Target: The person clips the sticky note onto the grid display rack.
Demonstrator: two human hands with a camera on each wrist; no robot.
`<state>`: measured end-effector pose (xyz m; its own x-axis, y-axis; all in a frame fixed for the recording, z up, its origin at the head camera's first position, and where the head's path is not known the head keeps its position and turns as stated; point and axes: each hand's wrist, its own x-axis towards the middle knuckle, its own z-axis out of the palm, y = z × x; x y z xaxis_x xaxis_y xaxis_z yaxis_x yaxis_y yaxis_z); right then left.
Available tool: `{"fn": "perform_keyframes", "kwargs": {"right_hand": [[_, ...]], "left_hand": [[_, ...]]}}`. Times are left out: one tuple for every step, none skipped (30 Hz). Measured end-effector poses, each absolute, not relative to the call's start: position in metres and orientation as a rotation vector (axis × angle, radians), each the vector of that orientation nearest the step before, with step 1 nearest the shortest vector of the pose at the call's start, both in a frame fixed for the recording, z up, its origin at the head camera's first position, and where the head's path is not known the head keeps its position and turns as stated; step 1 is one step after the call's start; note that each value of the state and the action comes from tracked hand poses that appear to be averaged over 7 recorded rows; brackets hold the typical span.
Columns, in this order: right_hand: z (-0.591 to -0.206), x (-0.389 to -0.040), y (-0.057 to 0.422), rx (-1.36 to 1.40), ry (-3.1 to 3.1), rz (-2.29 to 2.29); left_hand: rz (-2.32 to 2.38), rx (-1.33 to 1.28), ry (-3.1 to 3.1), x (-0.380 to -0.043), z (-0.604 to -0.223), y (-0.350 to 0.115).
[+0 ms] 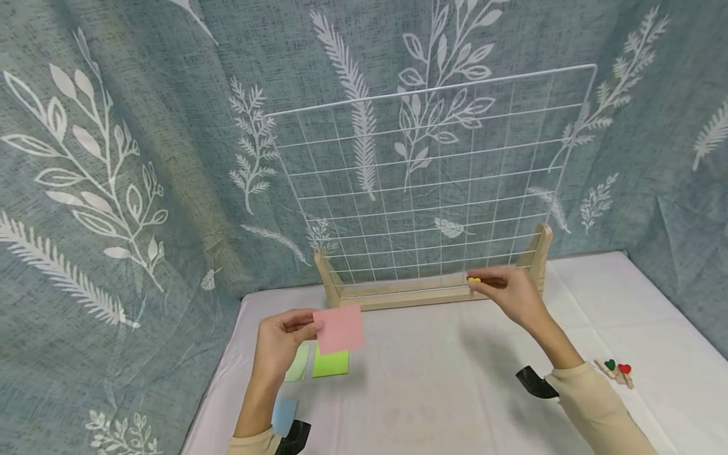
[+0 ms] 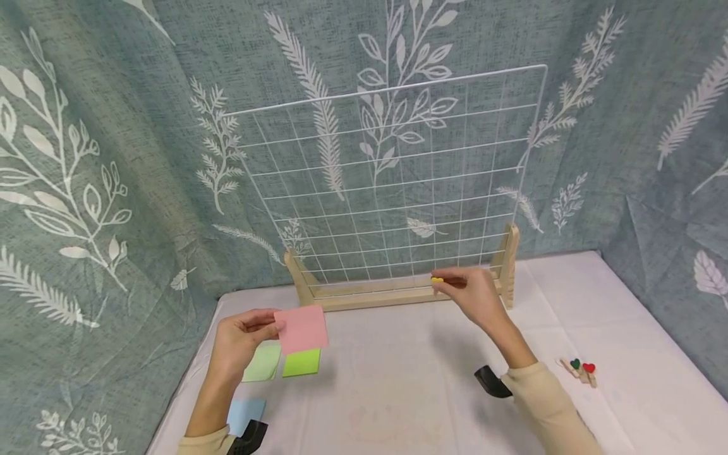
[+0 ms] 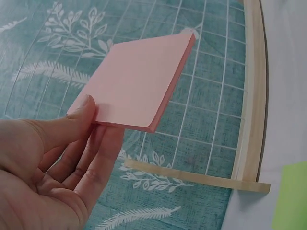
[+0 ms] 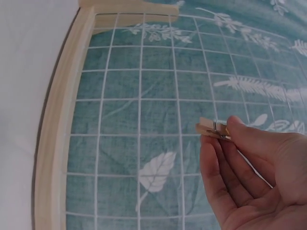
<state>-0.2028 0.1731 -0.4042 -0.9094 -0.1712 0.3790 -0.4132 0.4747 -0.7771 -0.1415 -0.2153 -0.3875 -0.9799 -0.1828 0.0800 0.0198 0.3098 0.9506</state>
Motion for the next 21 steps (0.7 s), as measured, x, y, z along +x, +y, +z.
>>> {"fn": "perform_keyframes", "kwargs": {"right_hand": [[-0.403,-0.203,0.173,0.502,-2.475,1.393],[-0.402,-0.204,0.172,0.507,-2.480,1.376],[-0.401,-0.204,0.171,0.518,-2.486,1.362],[-0.400,-0.205,0.170,0.531,-2.494,1.348],[-0.399,-0.205,0.168,0.544,-2.500,1.335],[-0.399,-0.206,0.166,0.555,-2.506,1.323],[-0.398,-0.207,0.164,0.568,-2.511,1.311],[-0.397,-0.207,0.162,0.575,-2.514,1.303],[-0.396,-0.208,0.161,0.583,-2.510,1.294],[-0.395,-0.209,0.160,0.587,-2.505,1.288],[-0.393,-0.210,0.159,0.590,-2.498,1.282],[-0.392,-0.211,0.158,0.593,-2.492,1.279],[-0.390,-0.212,0.157,0.599,-2.487,1.276],[-0.388,-0.214,0.156,0.607,-2.482,1.269],[-0.386,-0.215,0.156,0.616,-2.483,1.259],[-0.385,-0.216,0.155,0.620,-2.491,1.255],[-0.383,-0.216,0.154,0.627,-2.498,1.246],[-0.382,-0.217,0.154,0.638,-2.503,1.240],[-0.381,-0.217,0.153,0.649,-2.510,1.229],[-0.380,-0.218,0.153,0.660,-2.516,1.215],[-0.379,-0.219,0.152,0.668,-2.522,1.210]], "left_hand": [[-1.742,0.149,-2.397,-0.142,-0.386,-0.215],[-1.740,0.150,-2.395,-0.143,-0.385,-0.215],[-1.737,0.151,-2.394,-0.144,-0.384,-0.216],[-1.734,0.152,-2.392,-0.144,-0.383,-0.216],[-1.734,0.156,-2.391,-0.145,-0.382,-0.217],[-1.732,0.160,-2.390,-0.146,-0.381,-0.217],[-1.730,0.165,-2.390,-0.147,-0.380,-0.218],[-1.732,0.170,-2.387,-0.148,-0.378,-0.219],[-1.737,0.167,-2.384,-0.149,-0.376,-0.220],[-1.743,0.164,-2.380,-0.150,-0.375,-0.221],[-1.746,0.159,-2.376,-0.151,-0.373,-0.221],[-1.751,0.154,-2.372,-0.152,-0.372,-0.222],[-1.755,0.149,-2.368,-0.153,-0.371,-0.223],[-1.758,0.146,-2.366,-0.154,-0.369,-0.224],[-1.756,0.146,-2.368,-0.155,-0.368,-0.225],[-1.752,0.149,-2.372,-0.156,-0.367,-0.225],[-1.746,0.149,-2.379,-0.156,-0.366,-0.226],[-1.744,0.152,-2.387,-0.156,-0.365,-0.227],[-1.741,0.153,-2.394,-0.157,-0.364,-0.228],[-1.743,0.151,-2.398,-0.158,-0.363,-0.229],[-1.736,0.148,-2.404,-0.158,-0.362,-0.229]]}}
